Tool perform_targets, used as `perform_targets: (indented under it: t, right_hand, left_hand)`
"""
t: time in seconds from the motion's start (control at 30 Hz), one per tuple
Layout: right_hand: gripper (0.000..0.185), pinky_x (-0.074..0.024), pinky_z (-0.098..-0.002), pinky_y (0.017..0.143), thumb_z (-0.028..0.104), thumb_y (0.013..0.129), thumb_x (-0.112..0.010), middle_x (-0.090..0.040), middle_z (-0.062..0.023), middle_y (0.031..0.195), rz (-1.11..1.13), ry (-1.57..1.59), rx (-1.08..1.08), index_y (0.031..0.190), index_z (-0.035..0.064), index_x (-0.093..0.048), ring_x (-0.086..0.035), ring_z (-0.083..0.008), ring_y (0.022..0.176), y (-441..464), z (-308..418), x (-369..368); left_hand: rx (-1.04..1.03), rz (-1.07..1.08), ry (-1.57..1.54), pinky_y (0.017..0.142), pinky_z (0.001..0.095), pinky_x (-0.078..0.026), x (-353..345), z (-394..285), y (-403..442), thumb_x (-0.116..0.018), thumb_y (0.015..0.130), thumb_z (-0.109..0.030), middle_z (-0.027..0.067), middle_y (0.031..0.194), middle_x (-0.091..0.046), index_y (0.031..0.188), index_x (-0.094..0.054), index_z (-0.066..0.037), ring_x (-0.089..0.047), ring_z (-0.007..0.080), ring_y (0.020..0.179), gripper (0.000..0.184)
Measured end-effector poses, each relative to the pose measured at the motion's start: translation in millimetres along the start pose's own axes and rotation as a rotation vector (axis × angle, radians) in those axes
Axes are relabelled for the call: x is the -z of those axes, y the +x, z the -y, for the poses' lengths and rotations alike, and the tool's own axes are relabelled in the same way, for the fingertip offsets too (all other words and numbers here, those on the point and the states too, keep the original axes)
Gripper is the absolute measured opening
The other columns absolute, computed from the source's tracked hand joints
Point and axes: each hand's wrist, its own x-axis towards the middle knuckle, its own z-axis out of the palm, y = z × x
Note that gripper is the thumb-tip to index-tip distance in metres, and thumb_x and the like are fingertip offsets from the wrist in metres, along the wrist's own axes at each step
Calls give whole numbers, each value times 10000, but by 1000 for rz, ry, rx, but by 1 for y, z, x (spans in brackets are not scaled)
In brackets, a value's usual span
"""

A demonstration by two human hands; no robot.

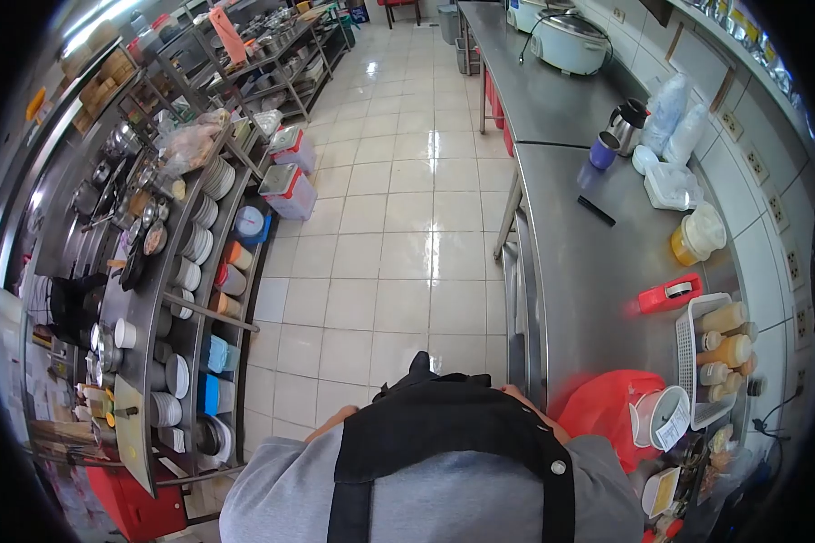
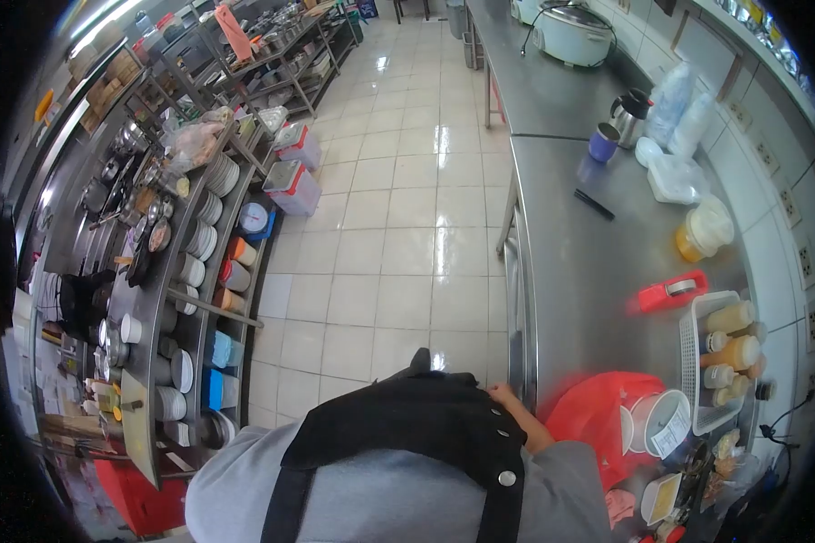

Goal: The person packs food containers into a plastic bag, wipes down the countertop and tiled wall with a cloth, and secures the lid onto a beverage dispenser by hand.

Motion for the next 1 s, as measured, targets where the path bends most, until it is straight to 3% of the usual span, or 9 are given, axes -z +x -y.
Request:
perform_targets:
  t: [0.17, 0.3, 0.37, 0.53, 0.63, 0.8, 1.0]
  right_hand:
    - [336, -521, -384, 799, 364, 760, -667, -709, -134, 931, 3, -67, -1, 959, 101, -732, -680, -283, 882, 1, -19, -3]
    - [329, -519, -384, 807, 369, 757, -667, -708, -134, 950, 37, -95, 18, 961, 121, -738, -676, -289, 896, -2, -10, 1]
    - [329, -515, -383, 819, 387, 765, -649, -707, -125, 961, 39, -230, 107, 963, 140, -740, -673, -287, 910, 0, -10, 4]
    - [314, -516, -383, 819, 361, 774, -621, -706, -119, 973, 63, -280, 154, 974, 148, -736, -669, -291, 920, -12, 16, 12]
    - [304, -517, -385, 818, 330, 769, -611, -705, -120, 971, 52, -299, 163, 982, 153, -735, -668, -295, 920, -18, 34, 18]
    - [308, -519, -388, 820, 303, 753, -609, -706, -116, 959, 11, -246, 148, 995, 157, -731, -669, -295, 915, -12, 30, 21]
    - [302, -519, -374, 814, 316, 728, -645, -706, -116, 960, -8, -195, 90, 957, 141, -733, -671, -275, 908, -3, 13, 17]
  left_hand:
    - [99, 19, -11, 833, 410, -503, -19, 16, -8, -682, 713, -373, 196, 995, -680, 1029, -690, -81, -648, 331, 956, 430]
    - [1, -42, -27, 833, 409, -503, -15, -20, 19, -688, 709, -396, 196, 996, -680, 1023, -694, -81, -648, 331, 957, 445]
    - [66, -34, -182, 834, 387, -504, 1, -56, 16, -688, 716, -334, 185, 997, -682, 1013, -699, -84, -652, 316, 955, 389]
    - [-127, -82, -274, 798, 359, -517, 16, -124, 34, -631, 756, -179, 147, 941, -697, 1018, -687, -90, -667, 285, 898, 283]
    - [-176, -127, -285, 789, 369, -519, 18, -137, 26, -615, 762, -166, 147, 924, -700, 1014, -681, -89, -670, 286, 878, 271]
    - [-110, -68, -240, 801, 376, -521, -10, -80, 21, -711, 709, -289, 147, 947, -701, 1013, -688, -100, -671, 296, 902, 360]
    - [44, 5, -102, 801, 379, -522, -19, -22, -1, -727, 692, -320, 147, 947, -702, 1013, -690, -105, -672, 295, 895, 388]
